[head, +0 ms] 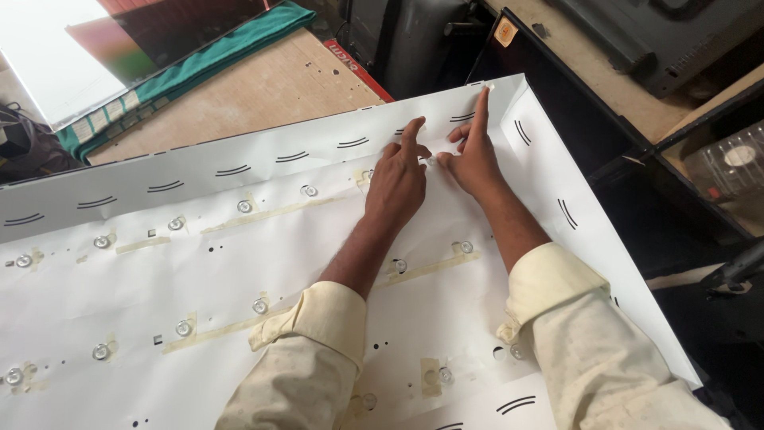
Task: The person assembles a rectangular LED light fixture by hand, placing small circular components into pre-marked positions on the white panel and securing them with pieces of clear tape. The person repeatedly tears tape from a roll and presses it over the components to hold them in place.
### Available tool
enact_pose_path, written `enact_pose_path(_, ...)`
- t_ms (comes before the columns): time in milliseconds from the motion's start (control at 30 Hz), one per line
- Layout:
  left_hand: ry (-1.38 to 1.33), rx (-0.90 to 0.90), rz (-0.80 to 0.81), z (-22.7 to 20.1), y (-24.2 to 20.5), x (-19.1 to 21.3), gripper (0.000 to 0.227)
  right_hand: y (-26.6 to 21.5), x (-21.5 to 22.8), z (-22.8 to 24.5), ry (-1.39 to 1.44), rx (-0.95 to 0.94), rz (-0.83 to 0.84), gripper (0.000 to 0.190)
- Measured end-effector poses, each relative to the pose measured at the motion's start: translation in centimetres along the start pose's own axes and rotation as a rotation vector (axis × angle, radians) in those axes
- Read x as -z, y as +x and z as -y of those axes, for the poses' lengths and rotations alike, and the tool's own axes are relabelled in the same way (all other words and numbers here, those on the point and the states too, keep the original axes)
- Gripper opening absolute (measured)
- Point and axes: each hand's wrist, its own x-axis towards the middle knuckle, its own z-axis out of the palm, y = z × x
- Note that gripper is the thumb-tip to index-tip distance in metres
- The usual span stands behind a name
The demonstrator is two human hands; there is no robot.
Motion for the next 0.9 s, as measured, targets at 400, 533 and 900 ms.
enact_pose_path(400, -0.008, 0.020, 0.005, 0.3, 0.0, -0.1, 0.072, 0.3, -0.3, 2.7, -0.384, -0.109, -0.004, 0.132)
enact_pose_path(533, -0.004, -0.014, -0.015, 0.3, 0.1, -0.3, 0.075, -0.3, 0.5, 3.1, -0.359, -0.131, 0.016, 0.131)
enact_pose_path(900, -0.289, 0.145, -0.180, 1.4, 0.5, 0.0, 0.029, -2.2, 1.1, 2.5, -0.259, -0.049, 0.024, 0.150)
